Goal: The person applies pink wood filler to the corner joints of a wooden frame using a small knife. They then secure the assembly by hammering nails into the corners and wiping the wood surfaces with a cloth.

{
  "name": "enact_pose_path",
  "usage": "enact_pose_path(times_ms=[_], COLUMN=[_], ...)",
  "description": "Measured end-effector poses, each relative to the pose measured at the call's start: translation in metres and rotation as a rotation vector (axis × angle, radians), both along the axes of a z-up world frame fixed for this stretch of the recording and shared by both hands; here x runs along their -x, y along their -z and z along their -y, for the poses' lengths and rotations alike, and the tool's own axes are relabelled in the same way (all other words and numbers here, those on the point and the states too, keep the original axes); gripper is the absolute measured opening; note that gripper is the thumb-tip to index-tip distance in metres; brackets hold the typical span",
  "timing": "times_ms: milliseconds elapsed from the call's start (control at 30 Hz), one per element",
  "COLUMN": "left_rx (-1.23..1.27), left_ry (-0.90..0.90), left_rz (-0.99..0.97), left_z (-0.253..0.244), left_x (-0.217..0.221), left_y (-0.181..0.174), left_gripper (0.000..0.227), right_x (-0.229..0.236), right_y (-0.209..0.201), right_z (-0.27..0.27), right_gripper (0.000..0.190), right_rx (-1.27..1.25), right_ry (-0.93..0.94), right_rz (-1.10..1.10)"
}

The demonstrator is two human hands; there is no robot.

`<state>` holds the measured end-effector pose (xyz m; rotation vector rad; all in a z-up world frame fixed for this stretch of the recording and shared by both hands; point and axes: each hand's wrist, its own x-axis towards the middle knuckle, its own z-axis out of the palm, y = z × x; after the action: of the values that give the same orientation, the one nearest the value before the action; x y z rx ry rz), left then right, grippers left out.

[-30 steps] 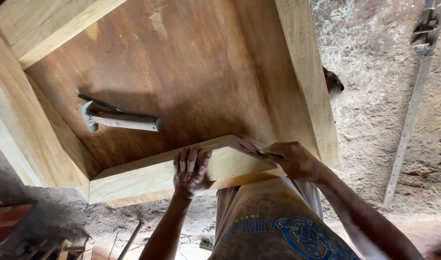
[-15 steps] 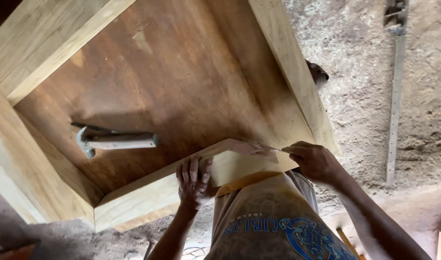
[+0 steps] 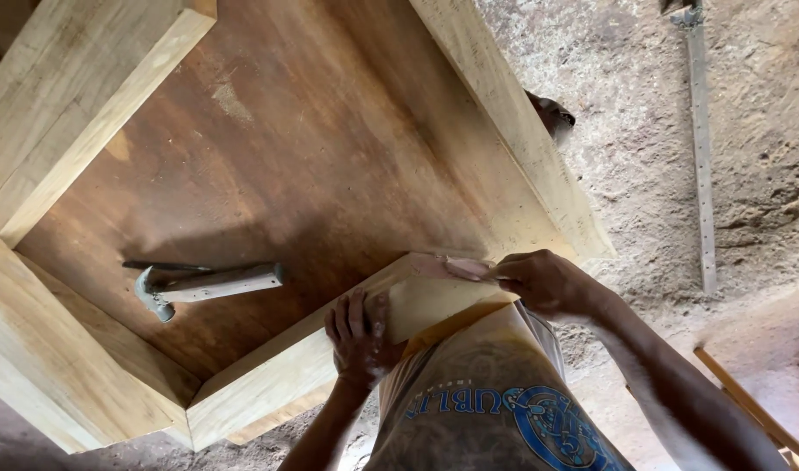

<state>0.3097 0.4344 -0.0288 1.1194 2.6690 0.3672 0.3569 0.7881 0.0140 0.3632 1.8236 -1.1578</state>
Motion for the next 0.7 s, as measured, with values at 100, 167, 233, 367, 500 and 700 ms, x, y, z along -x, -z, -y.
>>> enact_pose_path(times_ms=[100,167,233,367,500,700], left_rx=[0.028,0.044,0.046,0.135,0.058,0.029], left_ry=[-0.008,-0.004,-0.003,0.024,0.003,-0.004], left_rz=[0.020,0.021,0.021,0.116,0.085,0.035], left_z=[0.001,0.003,0.004,0.005,0.000,-0.004], left_x=[-0.004,-0.003,-0.004,-0.001,-0.001,0.001], left_y=[0.002,0.004,0.005,0.001,-0.003,-0.001], left_gripper=[0.102,0.102,0.101,0.101,0.101,0.095], right_x=[-0.015,-0.037,-0.061,-0.089,-0.098,-0.092], right_y=[-0.002,-0.006,-0.004,0.030,0.028,0.011], right_z=[0.009,0.001,-0.005,0.002,-0.006,-0.028], right_gripper=[0.026,0.025,0.025,0.022,0.024,0.024], right_rx=[0.044,-0.014,-0.110,-0.175,-0.211,-0.376], right_ry=[0.050,0.106,0.144,0.246,0.241,0.095], right_rz=[-0.220,-0.267,-0.251,-0.277,0.043,-0.011])
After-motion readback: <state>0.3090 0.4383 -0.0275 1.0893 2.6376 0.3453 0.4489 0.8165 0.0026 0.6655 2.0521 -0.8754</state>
